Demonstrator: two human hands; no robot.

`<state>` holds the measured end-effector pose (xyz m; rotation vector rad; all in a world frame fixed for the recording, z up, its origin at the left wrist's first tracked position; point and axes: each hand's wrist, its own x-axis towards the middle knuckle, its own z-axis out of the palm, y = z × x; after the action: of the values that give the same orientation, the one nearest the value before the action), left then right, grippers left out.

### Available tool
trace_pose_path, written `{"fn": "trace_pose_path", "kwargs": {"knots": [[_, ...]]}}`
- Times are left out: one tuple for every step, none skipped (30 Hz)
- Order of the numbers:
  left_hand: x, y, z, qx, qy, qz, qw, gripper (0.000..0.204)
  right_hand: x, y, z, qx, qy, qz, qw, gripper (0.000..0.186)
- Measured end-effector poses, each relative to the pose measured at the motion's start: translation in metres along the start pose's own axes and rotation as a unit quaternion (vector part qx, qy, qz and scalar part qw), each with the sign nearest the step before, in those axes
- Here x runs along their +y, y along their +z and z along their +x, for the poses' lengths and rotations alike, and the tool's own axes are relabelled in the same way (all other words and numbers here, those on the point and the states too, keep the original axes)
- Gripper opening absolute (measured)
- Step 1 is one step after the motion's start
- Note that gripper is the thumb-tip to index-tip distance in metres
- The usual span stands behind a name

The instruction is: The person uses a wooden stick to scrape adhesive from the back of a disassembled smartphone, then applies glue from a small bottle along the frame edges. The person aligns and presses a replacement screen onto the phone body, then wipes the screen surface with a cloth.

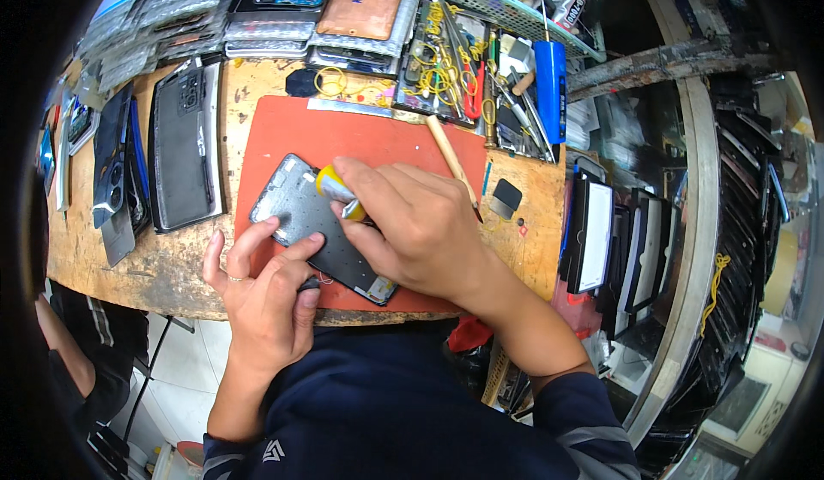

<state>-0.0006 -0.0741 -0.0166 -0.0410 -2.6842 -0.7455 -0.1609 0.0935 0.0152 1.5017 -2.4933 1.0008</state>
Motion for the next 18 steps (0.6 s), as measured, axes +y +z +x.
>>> {"fn": "trace_pose_path", "kwargs": {"knots": [[0.000,-0.001,0.000,0.000,-0.003,0.002,1.000,0.013,0.000,0.003,0.004,0.005,-0.013,-0.002,1.000,0.044],[0.000,-0.001,-0.001,-0.006,-0.005,0.000,1.000,0.013,0.001,0.006,0.007,0.011,-0.026,-0.004,1.000,0.044],[0.000,-0.002,-0.001,-0.007,-0.007,-0.003,1.000,0.013,0.002,0.008,0.010,-0.005,-0.025,-0.007,1.000,0.047],[0.001,-0.002,-0.001,-0.005,-0.011,-0.008,1.000,0.013,0.003,0.010,0.012,-0.001,-0.031,-0.006,1.000,0.047],[0.001,-0.003,-0.001,-0.011,-0.013,-0.013,1.000,0.013,0.003,0.013,0.014,-0.002,-0.029,-0.005,1.000,0.046],[0.001,-0.004,0.000,-0.015,-0.016,-0.017,1.000,0.013,0.004,0.015,0.016,-0.004,-0.023,0.003,1.000,0.046],[0.001,-0.004,0.000,-0.019,-0.022,-0.023,0.999,0.013,0.005,0.019,0.018,0.012,-0.035,0.001,0.999,0.046],[0.001,-0.005,0.000,-0.022,-0.020,-0.023,0.999,0.014,0.006,0.023,0.019,0.025,-0.042,0.005,0.999,0.045],[0.002,-0.005,0.000,-0.024,-0.021,-0.024,0.999,0.014,0.007,0.026,0.020,0.038,-0.050,0.010,0.998,0.045],[0.002,-0.006,0.000,-0.026,-0.023,-0.025,0.999,0.014,0.008,0.027,0.021,0.041,-0.052,0.007,0.998,0.044],[0.002,-0.006,0.000,-0.028,-0.022,-0.026,0.999,0.014,0.009,0.028,0.021,0.043,-0.054,0.003,0.998,0.044],[0.002,-0.006,0.000,-0.030,-0.022,-0.027,0.999,0.015,0.009,0.029,0.021,0.045,-0.055,0.000,0.997,0.044],[0.002,-0.006,0.001,-0.032,-0.022,-0.028,0.999,0.015,0.009,0.029,0.020,0.045,-0.053,0.001,0.998,0.044],[0.002,-0.006,0.001,-0.032,-0.022,-0.027,0.999,0.015,0.009,0.029,0.020,0.045,-0.050,0.002,0.998,0.044],[0.002,-0.006,0.001,-0.032,-0.022,-0.026,0.999,0.014,0.009,0.029,0.020,0.044,-0.046,0.002,0.998,0.044],[0.002,-0.006,0.001,-0.032,-0.022,-0.025,0.999,0.014,0.008,0.029,0.020,0.040,-0.046,0.003,0.998,0.044],[0.001,-0.005,0.001,-0.033,-0.021,-0.026,0.999,0.014,0.008,0.030,0.020,0.036,-0.045,0.003,0.998,0.044],[0.001,-0.006,0.000,-0.035,-0.021,-0.026,0.999,0.014,0.007,0.030,0.020,0.031,-0.043,0.003,0.999,0.044]]}}
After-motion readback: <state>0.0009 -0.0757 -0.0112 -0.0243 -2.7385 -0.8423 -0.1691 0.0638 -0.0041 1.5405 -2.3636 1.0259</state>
